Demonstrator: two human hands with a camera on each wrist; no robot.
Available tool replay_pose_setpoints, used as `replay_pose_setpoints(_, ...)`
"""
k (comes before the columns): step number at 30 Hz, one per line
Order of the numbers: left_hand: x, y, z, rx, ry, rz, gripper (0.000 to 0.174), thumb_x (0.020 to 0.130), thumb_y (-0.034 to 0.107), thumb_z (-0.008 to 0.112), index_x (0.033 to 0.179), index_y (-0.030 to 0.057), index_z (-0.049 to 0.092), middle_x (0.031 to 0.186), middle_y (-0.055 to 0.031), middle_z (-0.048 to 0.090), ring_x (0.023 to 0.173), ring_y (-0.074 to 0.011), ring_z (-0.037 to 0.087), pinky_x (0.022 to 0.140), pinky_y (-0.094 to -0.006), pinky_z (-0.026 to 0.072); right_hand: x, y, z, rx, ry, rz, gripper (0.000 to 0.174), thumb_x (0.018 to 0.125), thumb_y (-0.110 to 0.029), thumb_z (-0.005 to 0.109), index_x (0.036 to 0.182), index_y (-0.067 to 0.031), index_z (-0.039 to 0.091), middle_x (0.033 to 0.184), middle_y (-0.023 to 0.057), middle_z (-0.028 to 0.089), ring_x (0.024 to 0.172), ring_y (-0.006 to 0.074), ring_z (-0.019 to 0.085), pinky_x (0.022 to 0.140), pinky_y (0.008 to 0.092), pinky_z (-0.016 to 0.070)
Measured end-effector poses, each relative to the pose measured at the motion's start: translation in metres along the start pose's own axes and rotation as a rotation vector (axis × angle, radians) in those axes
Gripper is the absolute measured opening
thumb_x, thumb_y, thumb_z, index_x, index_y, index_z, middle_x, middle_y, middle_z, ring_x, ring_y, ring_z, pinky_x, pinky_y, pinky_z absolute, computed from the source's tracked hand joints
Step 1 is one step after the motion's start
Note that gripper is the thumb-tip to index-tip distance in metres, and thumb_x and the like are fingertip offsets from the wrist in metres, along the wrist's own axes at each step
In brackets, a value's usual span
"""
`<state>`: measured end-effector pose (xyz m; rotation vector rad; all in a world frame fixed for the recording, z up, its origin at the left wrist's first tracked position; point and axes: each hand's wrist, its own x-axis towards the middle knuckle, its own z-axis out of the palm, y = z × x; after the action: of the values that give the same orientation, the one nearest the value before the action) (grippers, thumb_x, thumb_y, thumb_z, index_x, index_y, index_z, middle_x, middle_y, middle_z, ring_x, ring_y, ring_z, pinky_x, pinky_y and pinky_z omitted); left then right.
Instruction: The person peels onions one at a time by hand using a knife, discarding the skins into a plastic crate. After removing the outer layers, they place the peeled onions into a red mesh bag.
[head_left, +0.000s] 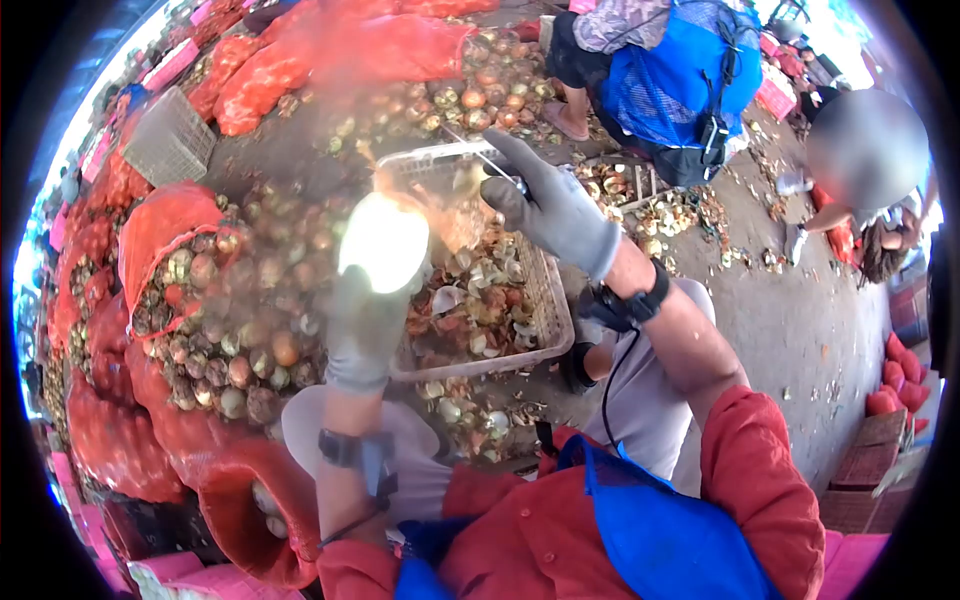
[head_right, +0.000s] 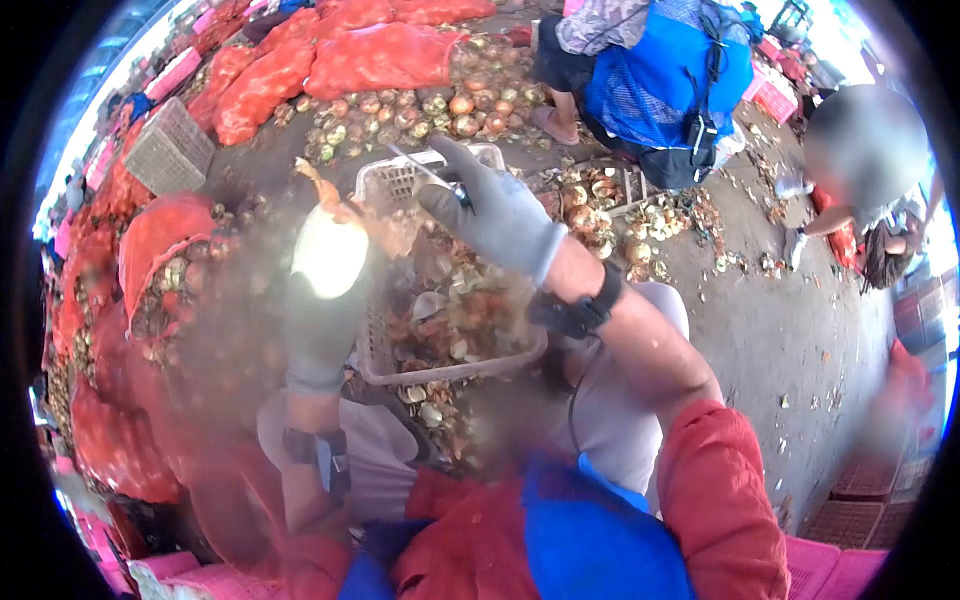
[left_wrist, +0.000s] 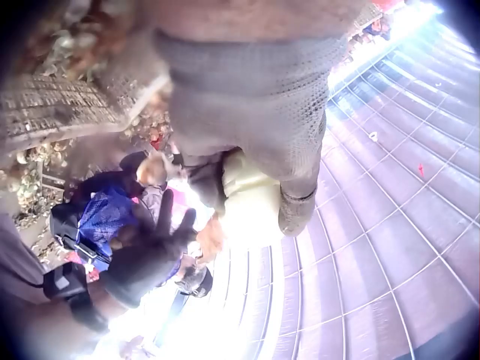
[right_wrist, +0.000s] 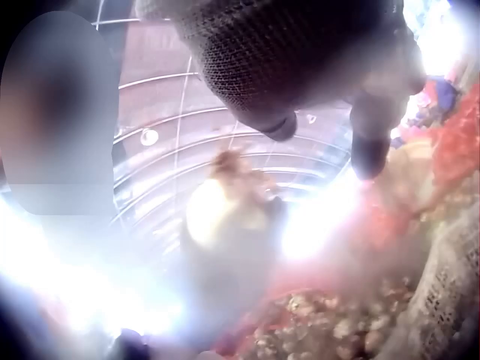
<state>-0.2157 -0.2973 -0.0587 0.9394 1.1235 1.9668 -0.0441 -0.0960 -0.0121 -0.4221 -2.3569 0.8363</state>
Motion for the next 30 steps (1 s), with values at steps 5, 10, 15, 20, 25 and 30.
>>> replay_pose_setpoints(5,0.002,-0.002,-0.003,-0.11,-0.076,0.015,0.077,0.099,0.034,0.061,0.159,-0.001,0.029,0.152,-0.0127,0.047,0.14,-0.0256,0.048,0.121,-0.0421,0.0357,-0.018,-0.072,0.005,0.022,-0.158,-0.131,0.073,0.099,-0.022,0.067,0.158,0.0001,0.03,0.097,0.0185,0.073,0.08,0.0352,0.072,0.073,0.0423,0.0579)
replay_pose_setpoints(10,-0.005,0.013,0.033,-0.022,0.094,0.116,0.037,0.091,0.003,0.071,0.127,0.0006,0.064,0.113,-0.0067,0.072,0.103,-0.0161,0.067,0.09,-0.0312,0.0548,-0.023,-0.059,0.023,0.05,-0.124,-0.239,0.071,0.1,-0.023,0.066,0.159,-0.0023,0.033,0.105,0.0207,0.073,0.085,0.0338,0.072,0.08,0.0392,0.0575)
replay_pose_setpoints(15,-0.005,0.014,0.033,-0.007,0.109,0.113,0.044,0.088,0.001,0.075,0.129,-0.0004,0.062,0.119,-0.0066,0.069,0.106,-0.0163,0.065,0.092,-0.031,0.0541,-0.022,-0.061,0.021,0.425,-0.221,-0.138,0.066,0.105,-0.03,0.061,0.16,-0.0063,0.034,0.105,0.0138,0.074,0.085,0.025,0.072,0.078,0.0378,0.0564)
replay_pose_setpoints(20,-0.007,0.014,0.014,0.836,0.037,0.256,0.068,0.098,0.03,0.067,0.153,0.0009,0.041,0.145,-0.0144,0.055,0.134,-0.0276,0.055,0.114,-0.0401,0.047,-0.021,-0.076,0.012,1.106,-0.516,0.113,0.061,0.111,-0.032,0.052,0.162,-0.0066,0.031,0.117,0.0036,0.072,0.102,0.0175,0.069,0.089,0.036,0.0551)
replay_pose_setpoints(25,0.0,0.015,0.004,0.251,-0.036,0.114,0.082,0.085,0.034,0.079,0.151,-0.0003,0.043,0.143,-0.016,0.057,0.129,-0.0292,0.059,0.111,-0.0406,0.0496,-0.017,-0.069,0.012,1.01,-0.324,0.008,0.056,0.111,-0.026,0.051,0.16,-0.0041,0.034,0.139,0.0097,0.058,0.115,0.0151,0.06,0.085,0.0286,0.0537)
replay_pose_setpoints(30,-0.005,0.027,0.004,0.217,-0.081,0.046,0.094,0.072,0.035,0.086,0.148,-0.0012,0.044,0.137,-0.0158,0.061,0.124,-0.0285,0.063,0.107,-0.0401,0.0523,-0.006,-0.076,-0.006,0.192,-0.331,-0.136,0.059,0.09,-0.007,0.063,0.148,-0.0075,0.053,0.133,0.0195,0.063,0.109,0.0296,0.069,0.086,0.04,0.0566)
